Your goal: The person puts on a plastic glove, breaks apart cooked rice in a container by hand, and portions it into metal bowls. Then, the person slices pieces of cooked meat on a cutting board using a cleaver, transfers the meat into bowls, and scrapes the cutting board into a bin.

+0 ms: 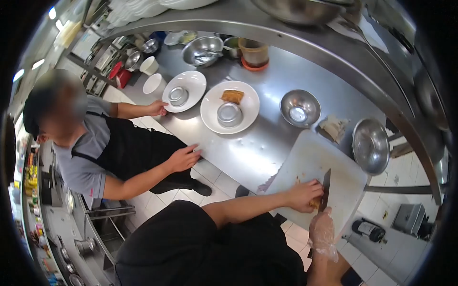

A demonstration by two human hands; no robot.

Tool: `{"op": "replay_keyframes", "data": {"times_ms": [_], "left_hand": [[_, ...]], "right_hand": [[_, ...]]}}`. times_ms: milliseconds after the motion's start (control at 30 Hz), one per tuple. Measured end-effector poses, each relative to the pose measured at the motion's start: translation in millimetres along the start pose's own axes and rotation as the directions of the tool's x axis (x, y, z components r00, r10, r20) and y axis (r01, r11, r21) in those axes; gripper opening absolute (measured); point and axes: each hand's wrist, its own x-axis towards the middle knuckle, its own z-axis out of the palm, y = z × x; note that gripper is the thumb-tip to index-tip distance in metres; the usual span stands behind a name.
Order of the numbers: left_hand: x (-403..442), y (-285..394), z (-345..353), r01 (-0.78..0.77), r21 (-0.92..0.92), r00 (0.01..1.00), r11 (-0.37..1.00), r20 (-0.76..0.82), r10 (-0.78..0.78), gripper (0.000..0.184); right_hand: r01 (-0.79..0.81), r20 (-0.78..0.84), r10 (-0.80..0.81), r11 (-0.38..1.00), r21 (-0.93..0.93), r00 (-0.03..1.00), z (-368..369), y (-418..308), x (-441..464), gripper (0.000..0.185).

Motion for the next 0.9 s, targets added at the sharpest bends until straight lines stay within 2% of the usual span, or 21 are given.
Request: {"op": "replay_keyframes", "data": {"times_ms": [67, 100, 233, 367, 533, 600, 633, 667, 700, 733, 767, 800, 833, 867, 900], "left_hand": [[-3, 4, -1, 0.027, -0.005, 0.999, 1.0, 0.031, -0.027, 0.058], [-3, 3, -2, 0.005, 0.011, 1.0, 1.0, 0.023, -0.005, 0.06], [-1, 2, 2, 0.001, 0.023, 1.0, 1.0, 0.029, -0.002, 0.062], [2, 0, 5, -0.058, 0.001, 0.997, 0.998, -0.051, 0.058, 0.052], [2, 3, 2, 0.028, -0.006, 0.999, 1.0, 0.035, -0.028, 0.049], [1, 2, 0, 0.062, -0.083, 0.998, 0.995, 0.035, -0.059, 0.042], [4, -6, 8, 0.007, -0.081, 0.999, 0.997, -0.036, -0.01, 0.037], [-1, -21, 21, -0.017, -0.049, 0.999, 0.999, -0.031, 0.016, 0.035], [-1, -14, 12, 0.089, -0.036, 0.994, 0.995, 0.065, -0.087, 0.037], [-1, -12, 9, 0.112, -0.069, 0.992, 0.991, 0.065, -0.108, 0.041], [3, -5, -8, 0.017, -0.048, 0.999, 0.999, 0.049, -0.014, 0.046], [-1, -6, -9, -0.022, 0.008, 1.0, 1.0, -0.014, 0.022, 0.05], [0, 3, -15, 0.008, -0.006, 1.0, 1.0, 0.008, -0.008, 0.049], [0, 12, -23, 0.046, -0.006, 0.998, 0.999, 0.032, -0.045, 0.048], [0, 15, -23, 0.033, -0.02, 0.998, 0.999, 0.056, -0.032, 0.048]], "right_hand": [[0.161, -0.062, -0.166, 0.984, -0.075, 0.984, 6, 7, -3, 0.021], [0.134, -0.125, -0.14, 0.99, -0.054, 0.982, 11, 6, -3, 0.02], [0.096, -0.129, -0.103, 0.994, -0.059, 0.986, 13, 6, 0, 0.018], [0.063, -0.073, -0.064, 0.998, -0.013, 0.995, 6, 5, 0, 0.023], [-0.04, 0.017, 0.041, 0.998, -0.052, 0.999, -25, -19, -32, 0.026], [-0.057, 0.063, 0.066, 0.99, -0.129, 0.996, -27, -10, -67, 0.035], [-0.066, 0.152, 0.071, 0.997, -0.039, 0.986, -22, -3, -60, 0.041], [-0.069, 0.148, 0.065, 0.997, 0.02, 0.987, -8, 7, -54, 0.034], [-0.071, 0.119, 0.066, 0.997, 0.034, 0.991, -8, -2, -51, 0.027], [-0.044, 0.071, 0.044, 0.999, -0.004, 0.996, 0, -4, -41, 0.023], [0.157, -0.087, -0.157, 0.988, -0.006, 0.984, 0, -6, -38, 0.024], [0.034, -0.031, -0.034, 0.999, -0.006, 0.999, -9, -17, -42, 0.021], [-0.089, 0.026, 0.089, 0.996, -0.019, 0.996, -18, -28, -48, 0.019], [-0.157, 0.107, 0.156, 0.988, 0.003, 0.982, -28, -33, -60, 0.017], [-0.185, 0.11, 0.182, 0.983, 0.017, 0.977, -30, -32, -74, 0.017]]}}
